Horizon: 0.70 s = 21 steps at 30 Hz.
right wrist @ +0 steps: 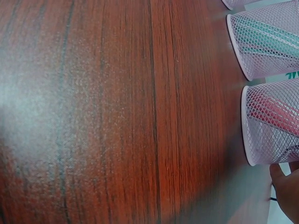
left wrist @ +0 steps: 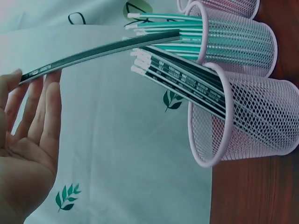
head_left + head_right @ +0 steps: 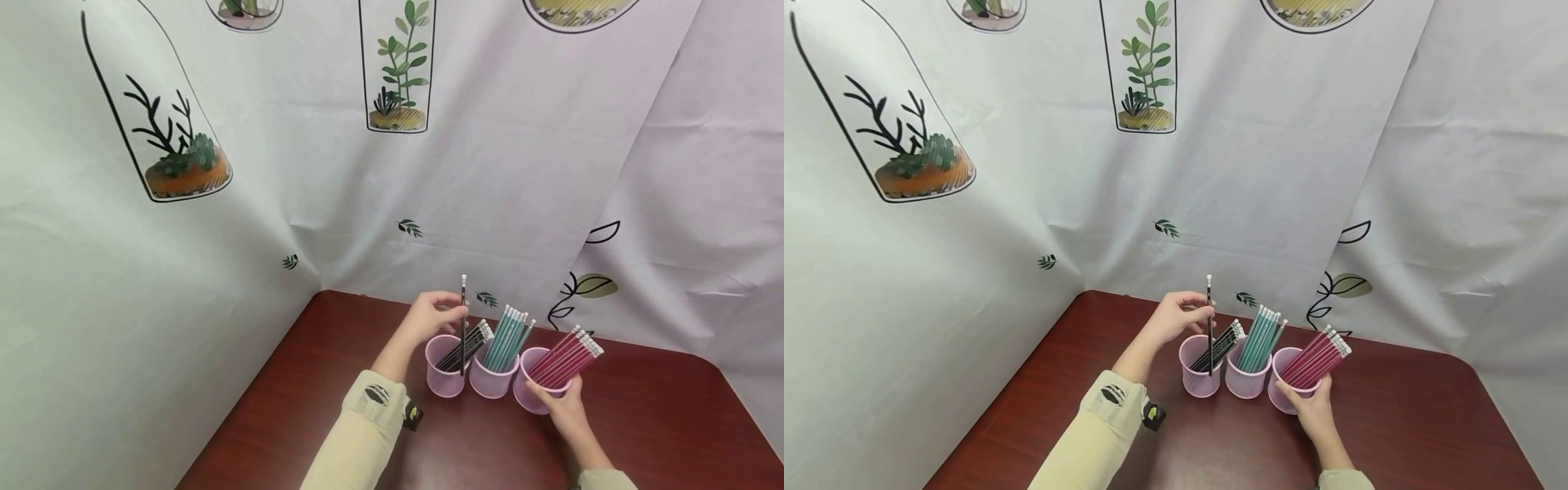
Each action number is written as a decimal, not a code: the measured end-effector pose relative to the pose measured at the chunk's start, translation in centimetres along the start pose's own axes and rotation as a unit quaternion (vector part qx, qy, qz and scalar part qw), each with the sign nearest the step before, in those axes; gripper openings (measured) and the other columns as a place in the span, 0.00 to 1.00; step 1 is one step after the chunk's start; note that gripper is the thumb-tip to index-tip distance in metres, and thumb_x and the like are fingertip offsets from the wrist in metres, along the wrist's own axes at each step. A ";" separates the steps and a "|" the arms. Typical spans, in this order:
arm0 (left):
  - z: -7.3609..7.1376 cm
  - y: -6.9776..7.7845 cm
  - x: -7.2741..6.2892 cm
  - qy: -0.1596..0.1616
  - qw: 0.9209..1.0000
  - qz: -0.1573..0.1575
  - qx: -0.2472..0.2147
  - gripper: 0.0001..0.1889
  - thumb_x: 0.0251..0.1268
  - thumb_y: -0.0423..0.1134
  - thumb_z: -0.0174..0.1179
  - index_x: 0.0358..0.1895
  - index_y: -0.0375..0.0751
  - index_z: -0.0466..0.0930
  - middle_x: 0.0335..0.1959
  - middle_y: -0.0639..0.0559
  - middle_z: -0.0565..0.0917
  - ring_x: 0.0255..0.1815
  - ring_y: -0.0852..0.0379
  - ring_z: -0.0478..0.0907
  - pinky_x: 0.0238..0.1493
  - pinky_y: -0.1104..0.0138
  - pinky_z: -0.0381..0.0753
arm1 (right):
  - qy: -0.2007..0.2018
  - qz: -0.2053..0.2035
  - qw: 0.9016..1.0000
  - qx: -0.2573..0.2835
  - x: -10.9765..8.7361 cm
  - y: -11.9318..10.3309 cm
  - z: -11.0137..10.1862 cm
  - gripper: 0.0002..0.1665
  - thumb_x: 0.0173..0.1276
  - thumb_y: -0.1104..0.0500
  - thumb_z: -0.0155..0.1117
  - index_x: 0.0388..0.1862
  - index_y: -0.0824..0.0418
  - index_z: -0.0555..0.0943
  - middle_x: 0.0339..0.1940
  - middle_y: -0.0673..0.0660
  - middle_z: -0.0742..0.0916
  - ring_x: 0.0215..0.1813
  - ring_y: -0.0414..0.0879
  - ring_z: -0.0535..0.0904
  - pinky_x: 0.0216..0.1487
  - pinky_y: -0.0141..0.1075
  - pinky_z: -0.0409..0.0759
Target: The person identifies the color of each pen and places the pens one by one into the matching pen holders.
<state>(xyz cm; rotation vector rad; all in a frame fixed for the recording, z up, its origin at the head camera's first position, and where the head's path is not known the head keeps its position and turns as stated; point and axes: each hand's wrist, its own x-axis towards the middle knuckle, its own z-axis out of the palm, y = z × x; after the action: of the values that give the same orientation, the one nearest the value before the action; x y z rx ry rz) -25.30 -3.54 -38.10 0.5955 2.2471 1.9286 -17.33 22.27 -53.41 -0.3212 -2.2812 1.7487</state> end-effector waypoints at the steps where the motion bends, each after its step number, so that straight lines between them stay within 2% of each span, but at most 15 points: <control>1: -0.1 -0.2 0.0 0.011 1.000 0.007 0.005 0.12 0.59 0.32 0.62 0.44 0.28 0.80 0.32 0.38 0.84 0.26 0.54 0.82 0.28 0.61 0.82 | 0.001 0.001 1.000 0.000 0.0 0.0 0.0 0.55 0.56 0.61 0.68 0.69 0.68 0.40 0.59 0.73 0.63 0.61 0.63 0.59 0.65 0.54 0.53; 4: -0.3 -1.1 -0.1 0.041 0.998 0.014 0.052 0.13 0.58 0.34 0.63 0.45 0.32 0.82 0.35 0.42 0.85 0.28 0.54 0.82 0.29 0.63 0.82 | 0.002 0.002 1.000 0.002 0.0 0.1 0.0 0.55 0.56 0.61 0.68 0.69 0.68 0.40 0.59 0.73 0.63 0.61 0.63 0.59 0.65 0.55 0.52; 6: -0.2 -2.2 -0.3 0.055 0.992 0.018 0.108 0.12 0.58 0.37 0.64 0.45 0.36 0.83 0.38 0.46 0.85 0.35 0.56 0.82 0.37 0.63 0.81 | 0.003 0.003 1.000 0.003 0.0 0.1 0.0 0.55 0.56 0.61 0.68 0.69 0.69 0.40 0.59 0.73 0.63 0.61 0.63 0.59 0.65 0.55 0.52; 8: -0.1 -3.4 -0.6 0.057 0.985 0.020 0.164 0.12 0.58 0.38 0.64 0.44 0.40 0.84 0.40 0.49 0.85 0.40 0.57 0.81 0.44 0.64 0.79 | 0.002 0.003 1.000 0.002 0.0 0.1 0.0 0.55 0.56 0.61 0.68 0.69 0.69 0.40 0.60 0.74 0.63 0.62 0.63 0.59 0.65 0.55 0.52; 11: 0.2 -5.2 -1.1 0.042 0.974 0.022 0.223 0.11 0.57 0.40 0.65 0.43 0.42 0.85 0.39 0.52 0.85 0.42 0.60 0.80 0.46 0.69 0.76 | 0.000 0.004 1.000 0.002 -0.1 0.1 0.1 0.56 0.56 0.61 0.68 0.69 0.69 0.39 0.60 0.74 0.63 0.62 0.63 0.59 0.65 0.55 0.52; 15: 0.7 -6.8 -1.7 0.022 0.964 0.004 0.264 0.11 0.56 0.42 0.65 0.41 0.44 0.85 0.33 0.55 0.85 0.31 0.64 0.80 0.34 0.72 0.77 | -0.001 0.001 1.000 0.006 -0.2 0.0 0.2 0.56 0.56 0.62 0.68 0.69 0.70 0.39 0.60 0.74 0.62 0.62 0.64 0.59 0.65 0.55 0.52; 18: 1.2 -7.5 -2.0 0.010 0.955 -0.006 0.298 0.11 0.55 0.45 0.66 0.40 0.48 0.85 0.31 0.59 0.84 0.29 0.67 0.78 0.31 0.74 0.75 | -0.001 -0.002 1.000 0.006 -0.1 0.0 0.2 0.56 0.56 0.63 0.68 0.69 0.70 0.39 0.60 0.74 0.62 0.62 0.64 0.59 0.65 0.56 0.52; 21: 1.6 -7.8 -2.2 0.007 0.949 -0.004 0.315 0.10 0.54 0.45 0.66 0.39 0.50 0.85 0.30 0.62 0.84 0.28 0.68 0.77 0.30 0.74 0.74 | -0.002 -0.006 1.000 0.007 0.0 0.0 0.2 0.55 0.56 0.63 0.68 0.69 0.70 0.39 0.60 0.74 0.62 0.61 0.63 0.59 0.64 0.56 0.53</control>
<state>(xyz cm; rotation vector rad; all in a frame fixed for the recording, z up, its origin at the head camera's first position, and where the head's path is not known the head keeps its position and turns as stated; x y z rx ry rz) -24.45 -3.70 -46.35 0.6272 2.8614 1.1733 -17.35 22.07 -53.47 -0.3010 -2.2679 1.7590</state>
